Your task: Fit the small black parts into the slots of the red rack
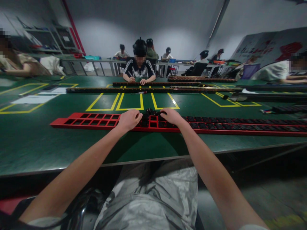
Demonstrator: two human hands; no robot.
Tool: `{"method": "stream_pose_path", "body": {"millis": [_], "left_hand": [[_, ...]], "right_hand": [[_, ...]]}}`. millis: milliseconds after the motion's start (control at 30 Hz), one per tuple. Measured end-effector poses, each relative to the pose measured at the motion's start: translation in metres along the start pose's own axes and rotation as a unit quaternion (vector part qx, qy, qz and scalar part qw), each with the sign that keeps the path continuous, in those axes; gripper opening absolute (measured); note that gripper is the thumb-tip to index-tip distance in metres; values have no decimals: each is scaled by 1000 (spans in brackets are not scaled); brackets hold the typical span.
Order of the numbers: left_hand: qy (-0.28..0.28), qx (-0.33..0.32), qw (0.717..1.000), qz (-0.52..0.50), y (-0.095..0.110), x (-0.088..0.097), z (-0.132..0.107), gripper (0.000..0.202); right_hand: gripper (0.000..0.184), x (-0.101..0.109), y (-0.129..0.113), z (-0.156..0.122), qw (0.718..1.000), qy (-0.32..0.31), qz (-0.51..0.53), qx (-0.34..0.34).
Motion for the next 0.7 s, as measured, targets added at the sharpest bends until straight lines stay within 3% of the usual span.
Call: {"method": "stream_pose_path", "body": {"millis": [300, 500, 700], "left_hand": [[12, 17, 1000, -12, -7, 0, 1, 31], [25, -28, 999, -31, -4, 0, 2, 26], [-13, -60, 997, -40, -6, -13, 3, 29]], "right_hand": [[35, -1, 1, 0, 1000, -2, 0, -4], [35, -1, 1, 0, 1000, -5, 1, -7], [35, -2, 2, 1, 1000, -6, 2, -7]]}}
Point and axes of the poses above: each hand's wrist, its own z-axis towards the middle knuckle, its own x-axis out of the back of the hand, y = z × x, the point moved 5 cm from there along z, towards the middle knuckle, and after that the axes turned 8 degrees about y, right-handed, at the moved point
